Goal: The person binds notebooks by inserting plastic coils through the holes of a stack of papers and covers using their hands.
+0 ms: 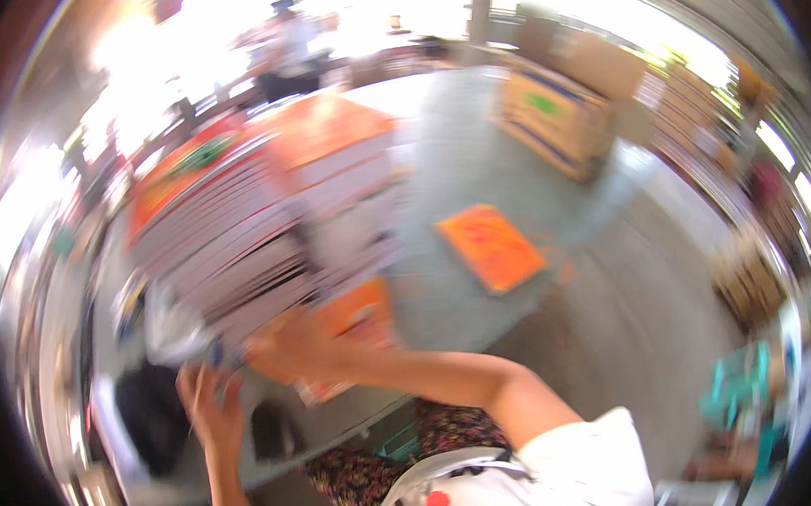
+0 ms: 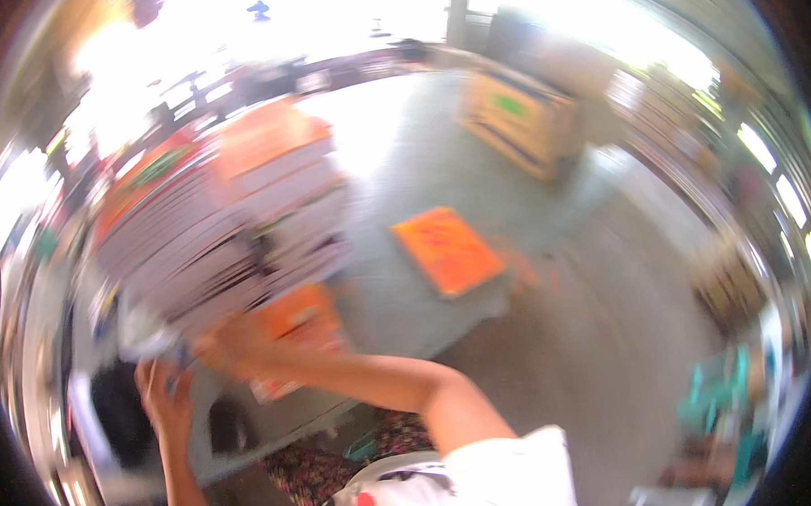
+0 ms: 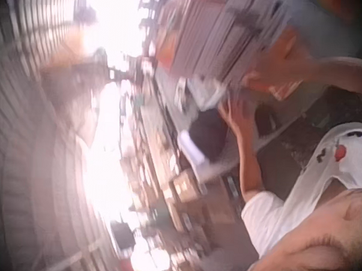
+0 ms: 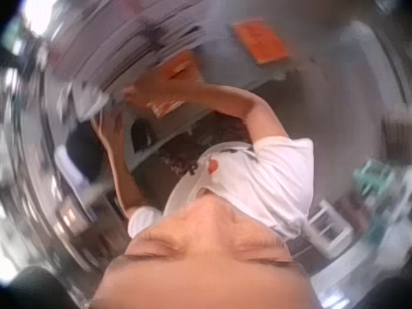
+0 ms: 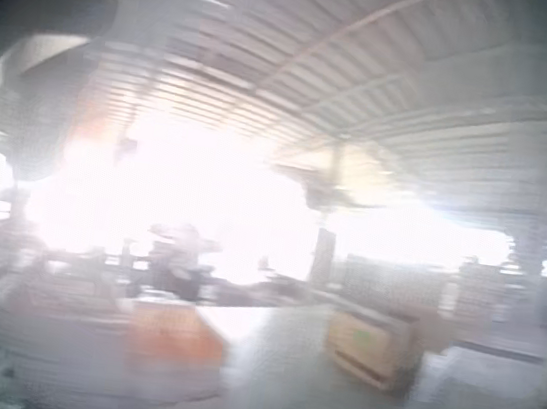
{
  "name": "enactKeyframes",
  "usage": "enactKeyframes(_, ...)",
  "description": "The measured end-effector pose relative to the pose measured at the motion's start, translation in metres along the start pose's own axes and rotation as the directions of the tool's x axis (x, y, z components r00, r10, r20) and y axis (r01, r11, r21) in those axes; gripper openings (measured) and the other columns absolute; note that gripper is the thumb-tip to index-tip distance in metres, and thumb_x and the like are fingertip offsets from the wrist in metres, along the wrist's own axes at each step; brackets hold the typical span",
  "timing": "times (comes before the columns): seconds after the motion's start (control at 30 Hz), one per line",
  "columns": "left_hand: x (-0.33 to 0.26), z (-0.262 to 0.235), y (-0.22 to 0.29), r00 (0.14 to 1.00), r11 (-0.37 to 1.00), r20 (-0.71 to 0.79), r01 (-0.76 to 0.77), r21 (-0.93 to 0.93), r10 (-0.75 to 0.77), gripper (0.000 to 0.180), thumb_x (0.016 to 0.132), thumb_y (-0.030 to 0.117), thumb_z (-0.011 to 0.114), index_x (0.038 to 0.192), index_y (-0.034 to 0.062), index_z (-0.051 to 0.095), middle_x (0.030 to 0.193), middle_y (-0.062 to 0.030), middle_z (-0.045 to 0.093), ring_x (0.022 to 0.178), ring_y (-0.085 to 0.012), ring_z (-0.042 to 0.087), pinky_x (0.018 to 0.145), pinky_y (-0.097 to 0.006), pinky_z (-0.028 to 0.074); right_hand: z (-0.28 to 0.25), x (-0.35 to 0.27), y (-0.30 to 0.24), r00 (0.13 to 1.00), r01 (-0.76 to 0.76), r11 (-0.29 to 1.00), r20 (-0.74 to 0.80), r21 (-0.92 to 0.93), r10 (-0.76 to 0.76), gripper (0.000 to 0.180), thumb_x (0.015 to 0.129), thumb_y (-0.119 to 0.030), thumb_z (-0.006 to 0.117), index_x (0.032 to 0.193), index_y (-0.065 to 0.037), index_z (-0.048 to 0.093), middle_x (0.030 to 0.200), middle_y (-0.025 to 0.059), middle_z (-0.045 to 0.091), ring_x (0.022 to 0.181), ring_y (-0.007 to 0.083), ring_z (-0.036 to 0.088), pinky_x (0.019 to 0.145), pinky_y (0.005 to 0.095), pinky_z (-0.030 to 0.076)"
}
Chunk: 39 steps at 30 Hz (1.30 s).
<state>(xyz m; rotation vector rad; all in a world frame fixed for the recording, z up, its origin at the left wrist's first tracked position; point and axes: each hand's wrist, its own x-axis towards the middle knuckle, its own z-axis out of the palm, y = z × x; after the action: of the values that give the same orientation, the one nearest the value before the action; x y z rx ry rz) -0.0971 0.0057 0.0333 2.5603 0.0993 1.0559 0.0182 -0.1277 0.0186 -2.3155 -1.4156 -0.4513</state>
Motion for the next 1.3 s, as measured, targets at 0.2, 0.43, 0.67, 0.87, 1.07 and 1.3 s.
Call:
enactKeyframes(0.2, -0.051, -0.007, -0.049, 0.872, 0.916, 0.48, 0.263, -0.303, -0.092, 0.022, 0.084, 0.023, 0.057, 0.094, 0.0037, 0.062, 0.091, -0.0201, 0.061, 0.078, -0.0381, 0.057, 0.066, -0.043, 0.047, 0.016, 0.025, 0.005, 0.987, -0.033, 0.892, -0.123, 0.451, 0.099, 0.017, 0.063, -0.018, 0.064, 0.071, -0.004, 0.059, 0.069, 0.0158, 0.061, 0.061, 0.0352, 0.058, 0.05, 0.0456, 0.045)
enactKeyframes(0.43, -0.012, 0.029, 0.01, 0.757, 0.909, 0.548, -0.144, -0.39, 0.355, 0.026, 0.083, 0.026, 0.059, 0.099, 0.0061, 0.062, 0.095, -0.0174, 0.062, 0.081, -0.0347, 0.059, 0.07, -0.04, 0.047, -0.018, -0.021, 0.053, 0.965, -0.194, 0.956, -0.135, 0.222, 0.227, 0.016, 0.065, -0.016, 0.063, 0.074, -0.004, 0.06, 0.071, 0.0166, 0.061, 0.064, 0.0348, 0.059, 0.054, 0.0447, 0.046)
enactKeyframes(0.67, -0.003, 0.03, 0.026, 0.682, 0.897, 0.586, -0.284, -0.339, 0.438, 0.03, 0.083, 0.029, 0.061, 0.104, 0.0084, 0.062, 0.098, -0.0146, 0.063, 0.085, -0.0312, 0.06, 0.073, -0.037, 0.048, -0.036, -0.052, 0.068, 0.941, -0.285, 0.948, -0.144, 0.141, 0.305, 0.015, 0.067, -0.015, 0.062, 0.077, -0.004, 0.061, 0.072, 0.0175, 0.062, 0.066, 0.0344, 0.06, 0.058, 0.0438, 0.047)
enactKeyframes(0.87, -0.001, 0.014, 0.024, 0.718, 0.925, 0.584, -0.319, -0.208, 0.379, 0.034, 0.082, 0.032, 0.062, 0.109, 0.0104, 0.062, 0.102, -0.0123, 0.064, 0.088, -0.0283, 0.061, 0.076, -0.034, 0.048, -0.053, -0.058, 0.089, 0.947, -0.277, 0.956, -0.142, 0.099, 0.289, 0.015, 0.068, -0.014, 0.061, 0.079, -0.004, 0.062, 0.074, 0.0182, 0.062, 0.069, 0.034, 0.061, 0.061, 0.043, 0.047)
enactKeyframes(1.07, -0.004, -0.002, -0.017, 0.873, 0.948, 0.369, -0.295, -0.123, 0.32, 0.025, 0.084, 0.013, 0.056, 0.104, -0.003, 0.059, 0.103, -0.0185, 0.061, 0.098, -0.0384, 0.056, 0.088, -0.044, 0.042, -0.03, -0.026, 0.088, 0.983, -0.155, 0.978, -0.074, 0.138, 0.166, 0.015, 0.07, -0.013, 0.06, 0.082, -0.004, 0.063, 0.075, 0.0189, 0.063, 0.072, 0.0337, 0.062, 0.065, 0.0422, 0.048)
enactKeyframes(1.3, 0.006, 0.011, 0.016, 0.97, 0.996, 0.227, -0.089, 0.018, 0.082, 0.034, 0.074, 0.007, 0.063, 0.107, 0.0133, 0.063, 0.085, -0.0109, 0.059, 0.079, -0.0276, 0.056, 0.069, -0.04, 0.045, -0.063, -0.076, 0.111, 0.929, -0.365, 0.596, 0.236, 0.715, 0.285, 0.022, 0.075, -0.01, 0.068, 0.095, -0.002, 0.065, 0.082, 0.0088, 0.067, 0.075, 0.0146, 0.063, 0.066, 0.0283, 0.05)
